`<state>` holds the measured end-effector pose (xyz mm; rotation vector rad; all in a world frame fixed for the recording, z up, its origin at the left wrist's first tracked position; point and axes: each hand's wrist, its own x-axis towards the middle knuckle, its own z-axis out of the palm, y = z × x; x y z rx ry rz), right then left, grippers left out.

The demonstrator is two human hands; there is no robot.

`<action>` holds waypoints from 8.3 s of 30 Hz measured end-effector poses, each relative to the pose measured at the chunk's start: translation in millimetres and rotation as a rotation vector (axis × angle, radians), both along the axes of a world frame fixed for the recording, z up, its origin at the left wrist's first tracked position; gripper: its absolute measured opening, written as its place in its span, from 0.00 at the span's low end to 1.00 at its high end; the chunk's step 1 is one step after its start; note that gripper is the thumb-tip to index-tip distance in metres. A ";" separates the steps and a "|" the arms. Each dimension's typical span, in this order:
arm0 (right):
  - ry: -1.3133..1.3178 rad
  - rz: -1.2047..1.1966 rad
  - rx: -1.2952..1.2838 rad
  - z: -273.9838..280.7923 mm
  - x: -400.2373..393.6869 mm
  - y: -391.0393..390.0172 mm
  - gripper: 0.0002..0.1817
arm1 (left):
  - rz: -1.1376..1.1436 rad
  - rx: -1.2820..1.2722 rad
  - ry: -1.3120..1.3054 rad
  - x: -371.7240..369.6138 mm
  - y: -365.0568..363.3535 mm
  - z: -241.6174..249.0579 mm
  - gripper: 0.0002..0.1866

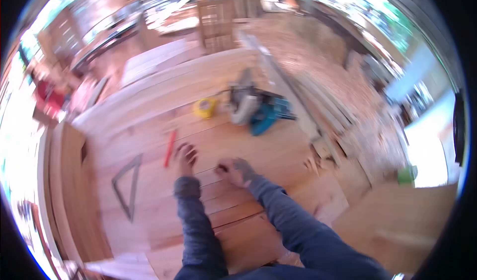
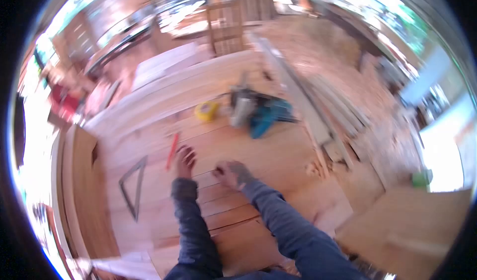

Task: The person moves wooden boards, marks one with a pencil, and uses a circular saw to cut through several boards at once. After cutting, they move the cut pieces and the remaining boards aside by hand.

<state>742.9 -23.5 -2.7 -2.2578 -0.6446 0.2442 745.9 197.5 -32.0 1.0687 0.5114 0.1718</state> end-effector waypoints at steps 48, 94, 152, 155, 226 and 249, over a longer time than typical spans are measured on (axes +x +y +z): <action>-0.041 -0.007 -0.057 -8.3 0.0 2.0 0.15 | -0.351 1.221 0.015 -11.4 -35.6 24.6 0.16; -0.649 0.126 -0.158 37.9 14.7 -59.7 0.08 | 0.528 1.239 1.112 -417.5 56.4 32.5 0.36; 0.377 -1.067 0.430 189.1 -382.5 -525.6 0.20 | -0.280 1.452 -0.273 -126.2 -426.1 32.5 0.28; 0.421 -0.971 0.480 189.4 -380.0 -506.9 0.21 | -0.450 1.588 -0.187 -128.9 -449.8 40.2 0.26; 0.466 -0.926 0.586 151.5 -354.0 -419.4 0.10 | -1.397 0.864 -0.270 -26.4 -346.1 13.0 0.32; 0.456 -0.934 0.587 145.3 -339.7 -418.2 0.11 | -1.347 0.844 -0.375 -28.0 -349.3 4.1 0.29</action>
